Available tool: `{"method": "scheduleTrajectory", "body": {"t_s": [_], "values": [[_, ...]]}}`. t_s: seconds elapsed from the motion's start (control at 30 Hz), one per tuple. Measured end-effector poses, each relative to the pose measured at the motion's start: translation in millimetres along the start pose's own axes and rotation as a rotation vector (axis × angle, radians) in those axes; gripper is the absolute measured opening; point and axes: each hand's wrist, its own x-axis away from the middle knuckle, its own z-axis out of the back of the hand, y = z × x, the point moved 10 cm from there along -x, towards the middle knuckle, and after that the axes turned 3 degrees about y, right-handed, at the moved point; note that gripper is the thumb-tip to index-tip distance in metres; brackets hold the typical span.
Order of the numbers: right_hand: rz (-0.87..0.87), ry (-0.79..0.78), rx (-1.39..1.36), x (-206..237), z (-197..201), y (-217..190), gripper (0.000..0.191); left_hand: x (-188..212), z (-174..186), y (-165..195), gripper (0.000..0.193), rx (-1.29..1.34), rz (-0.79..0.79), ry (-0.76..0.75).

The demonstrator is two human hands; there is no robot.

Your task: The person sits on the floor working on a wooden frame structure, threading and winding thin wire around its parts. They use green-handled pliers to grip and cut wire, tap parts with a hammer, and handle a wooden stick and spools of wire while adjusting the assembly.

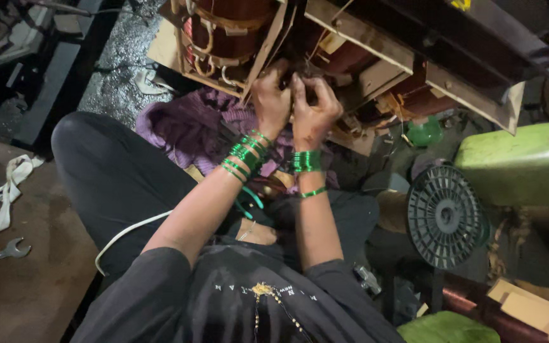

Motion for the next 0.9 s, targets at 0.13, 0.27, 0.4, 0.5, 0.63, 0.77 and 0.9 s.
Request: {"method": "scheduleTrajectory", "body": {"t_s": [0.13, 0.27, 0.4, 0.5, 0.63, 0.77, 0.9], "values": [[-0.085, 0.047, -0.140, -12, 7, 15, 0.015, -2, -4, -3, 0.031, 0.023, -0.003, -0.006], [-0.269, 0.006, -0.392, -10, -10, 63, 0.022, -8, -6, 2, 0.032, -0.085, 0.016, 0.029], [-0.300, -0.025, -0.307, 1, -24, 105, 0.021, -9, -6, 7, 0.026, 0.048, 0.093, 0.034], [-0.328, 0.134, 0.332, 3, -8, 122, 0.042, -8, -3, 13, 0.023, 0.027, 0.107, 0.006], [-0.360, 0.152, -0.075, -3, -14, 112, 0.028, -9, 4, 32, 0.021, 0.147, -0.032, -0.031], [-0.455, 0.071, -0.447, -8, -22, 94, 0.019, -10, 1, 30, 0.020, -0.024, -0.027, -0.087], [-0.666, 0.235, -0.764, 11, -23, 96, 0.012, -6, -1, 19, 0.024, 0.014, 0.079, -0.035]]}}
